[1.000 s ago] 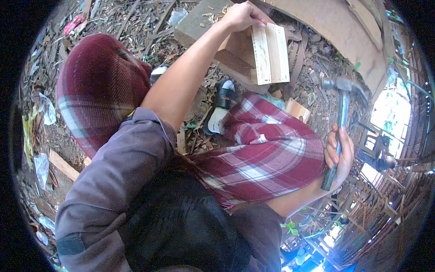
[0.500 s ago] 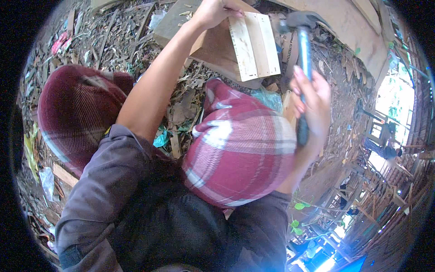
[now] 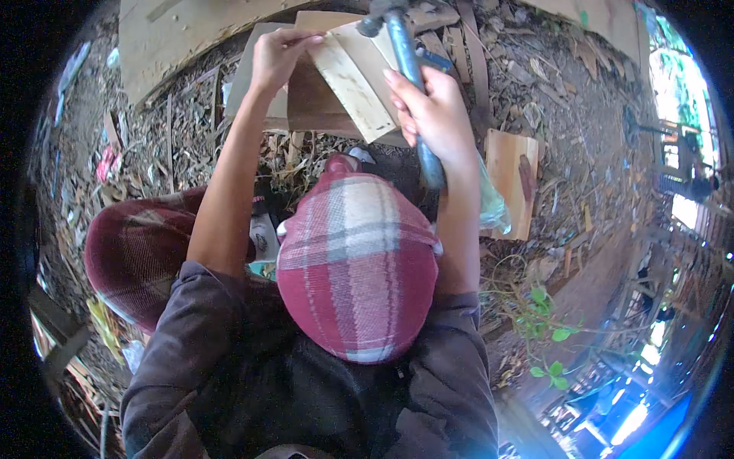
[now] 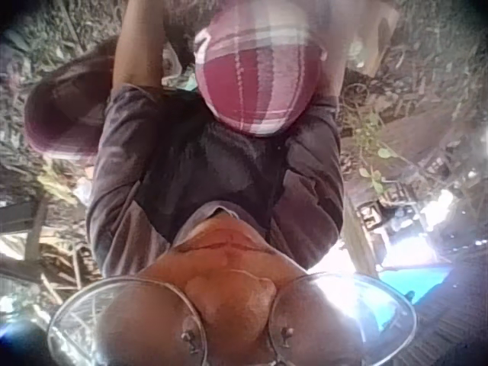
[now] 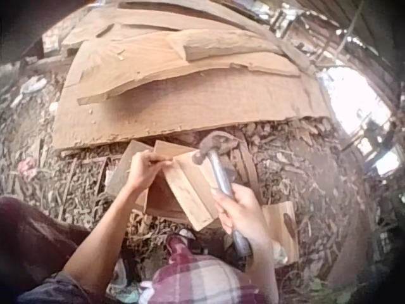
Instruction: Assemble a small wooden box using nails and a hammer.
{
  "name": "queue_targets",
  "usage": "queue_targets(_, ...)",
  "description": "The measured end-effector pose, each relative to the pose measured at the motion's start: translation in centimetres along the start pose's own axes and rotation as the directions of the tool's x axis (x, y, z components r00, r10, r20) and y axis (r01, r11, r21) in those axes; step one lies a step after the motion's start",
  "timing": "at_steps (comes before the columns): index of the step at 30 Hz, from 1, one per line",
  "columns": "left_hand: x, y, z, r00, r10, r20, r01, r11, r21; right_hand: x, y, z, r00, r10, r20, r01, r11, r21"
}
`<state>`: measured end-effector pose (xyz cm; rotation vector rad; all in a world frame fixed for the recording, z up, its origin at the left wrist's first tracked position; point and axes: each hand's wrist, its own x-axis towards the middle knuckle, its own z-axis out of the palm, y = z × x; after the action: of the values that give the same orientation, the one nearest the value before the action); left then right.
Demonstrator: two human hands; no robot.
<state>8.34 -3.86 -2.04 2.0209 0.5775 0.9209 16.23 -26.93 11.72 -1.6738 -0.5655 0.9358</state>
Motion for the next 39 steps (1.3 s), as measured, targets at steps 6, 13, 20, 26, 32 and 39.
queue_targets(6,0.1,-0.8,0.3,0.996,-0.083,0.033,0.087,0.980,-0.178,1.7,2.5,-0.4,0.997,-0.077,0.026,0.072,0.987,0.144)
queue_targets(13,-0.2,-0.2,0.0,0.978,-0.181,0.107,0.198,0.964,-0.176,2.0,4.4,-1.1,0.996,-0.088,0.005,0.086,0.981,0.174)
queue_targets(20,0.6,-1.3,-0.3,0.994,-0.028,0.104,0.035,0.997,-0.069,2.1,4.9,-1.2,0.991,-0.131,-0.024,0.133,0.980,0.145)
queue_targets(26,0.3,-0.3,-0.3,0.996,0.079,0.050,-0.084,0.991,0.102,2.0,3.9,-0.6,0.989,-0.146,-0.003,0.146,0.989,0.016)
queue_targets(32,-0.2,0.5,-0.5,0.990,0.141,0.000,-0.141,0.990,-0.018,2.8,2.7,1.9,0.994,-0.110,0.018,0.112,0.980,-0.163)
queue_targets(39,-0.7,0.8,0.0,0.994,0.093,-0.050,-0.096,0.994,-0.047,3.0,2.8,3.1,0.966,-0.257,0.030,0.253,0.914,-0.317)
